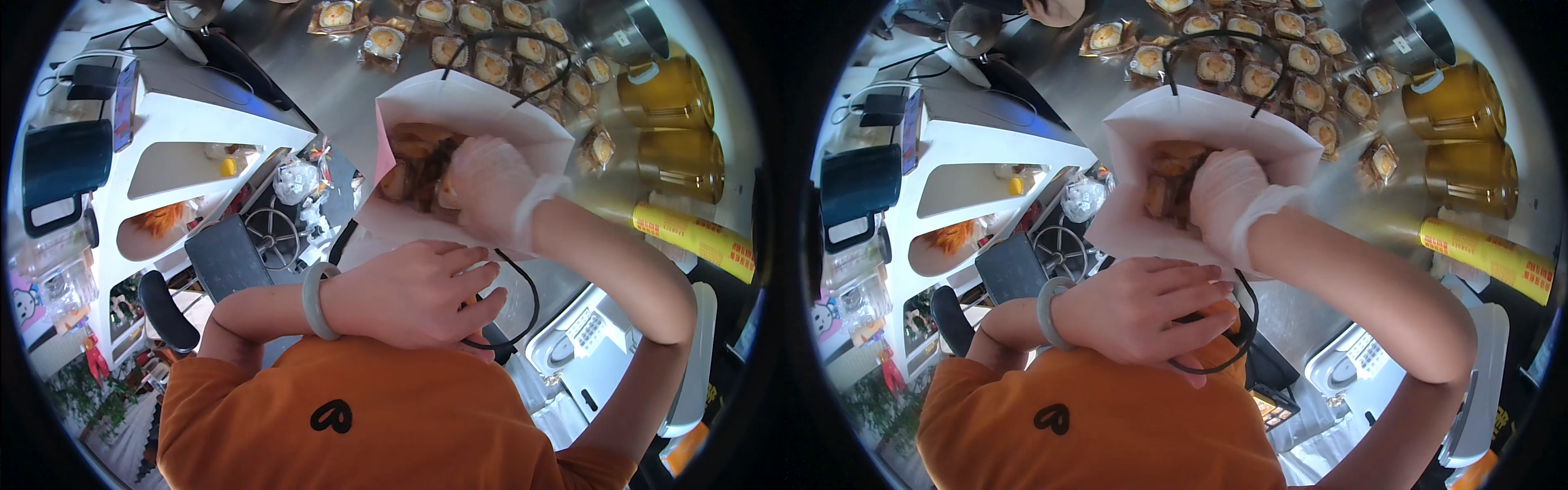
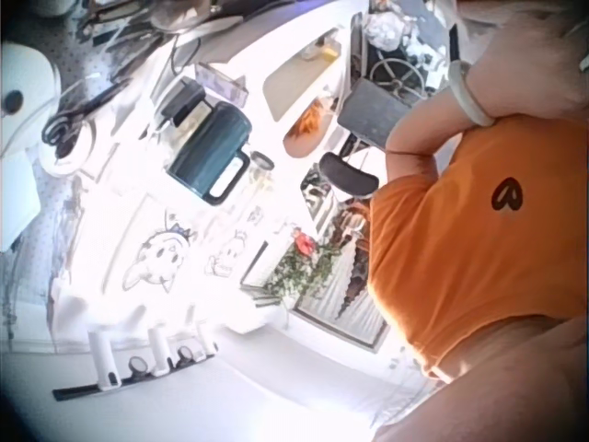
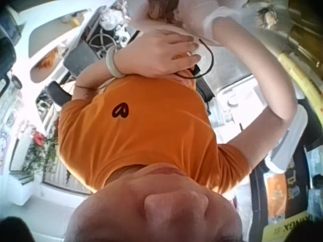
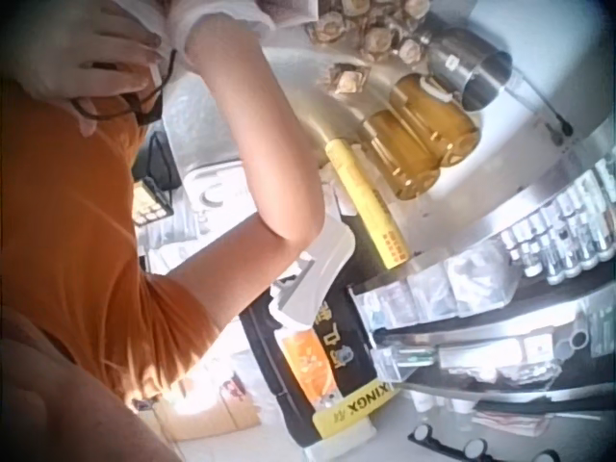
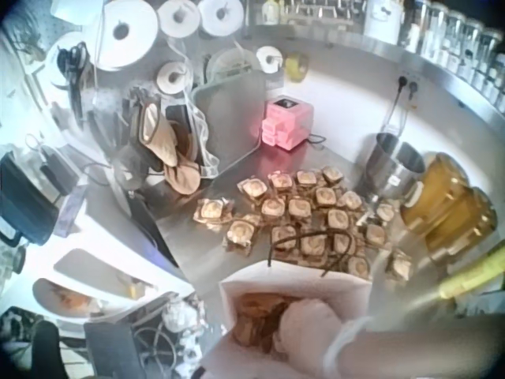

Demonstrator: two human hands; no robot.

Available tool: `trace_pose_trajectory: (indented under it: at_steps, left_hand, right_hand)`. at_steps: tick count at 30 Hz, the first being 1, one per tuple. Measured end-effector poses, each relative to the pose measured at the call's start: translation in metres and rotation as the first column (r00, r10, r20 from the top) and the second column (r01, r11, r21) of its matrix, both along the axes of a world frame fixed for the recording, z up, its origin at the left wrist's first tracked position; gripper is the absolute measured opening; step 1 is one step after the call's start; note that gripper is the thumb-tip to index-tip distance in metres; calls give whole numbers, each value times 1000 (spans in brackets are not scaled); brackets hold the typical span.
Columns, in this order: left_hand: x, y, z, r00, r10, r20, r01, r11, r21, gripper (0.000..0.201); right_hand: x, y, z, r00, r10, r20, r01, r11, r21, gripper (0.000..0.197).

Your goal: The person places individually wrapped pastries into a partitioned box and then bags several loose pastries into a paper shopping bag.

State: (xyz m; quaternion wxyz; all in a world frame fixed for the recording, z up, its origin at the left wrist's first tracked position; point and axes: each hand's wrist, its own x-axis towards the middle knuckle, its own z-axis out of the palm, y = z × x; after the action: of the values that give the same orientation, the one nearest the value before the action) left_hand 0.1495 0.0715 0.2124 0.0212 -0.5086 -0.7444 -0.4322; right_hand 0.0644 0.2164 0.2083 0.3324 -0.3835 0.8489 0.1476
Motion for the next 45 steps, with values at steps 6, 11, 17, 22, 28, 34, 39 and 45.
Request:
trace_pose_trajectory:
  at_steps: [6,11,17,22,28,34,39,45]
  left_hand:
    - [-8,-1,10,999,-39,32,41,998,-47,52]
    - [-18,1,13,997,-60,38,64,994,-91,53]
    - [-23,13,11,999,-39,5,39,998,-48,55]
    - [-28,16,15,998,-11,58,17,994,-112,52]
    - [-28,19,15,997,21,74,-12,992,-128,54]
    - [-33,18,18,998,-26,60,32,994,-100,49]
    - [-30,12,15,995,-73,69,80,992,-97,51]
    - [-21,6,5,998,-71,-1,71,997,6,43]
  right_hand:
    - [16,4,-21,956,152,-252,-167,985,-39,26]
    - [3,75,58,922,-327,-205,105,724,-682,25]
    - [-72,321,-33,75,-976,-202,493,213,-844,48]
    - [-76,390,-210,-35,-938,-346,881,135,-453,94]
    - [-73,337,-236,-380,-911,-162,708,-174,-685,109]
    - [-15,325,-187,-190,-978,-87,492,-19,-870,103]
    - [29,222,-9,343,-759,553,520,-337,-785,87]
    - [24,98,100,871,-482,94,406,597,-692,88]
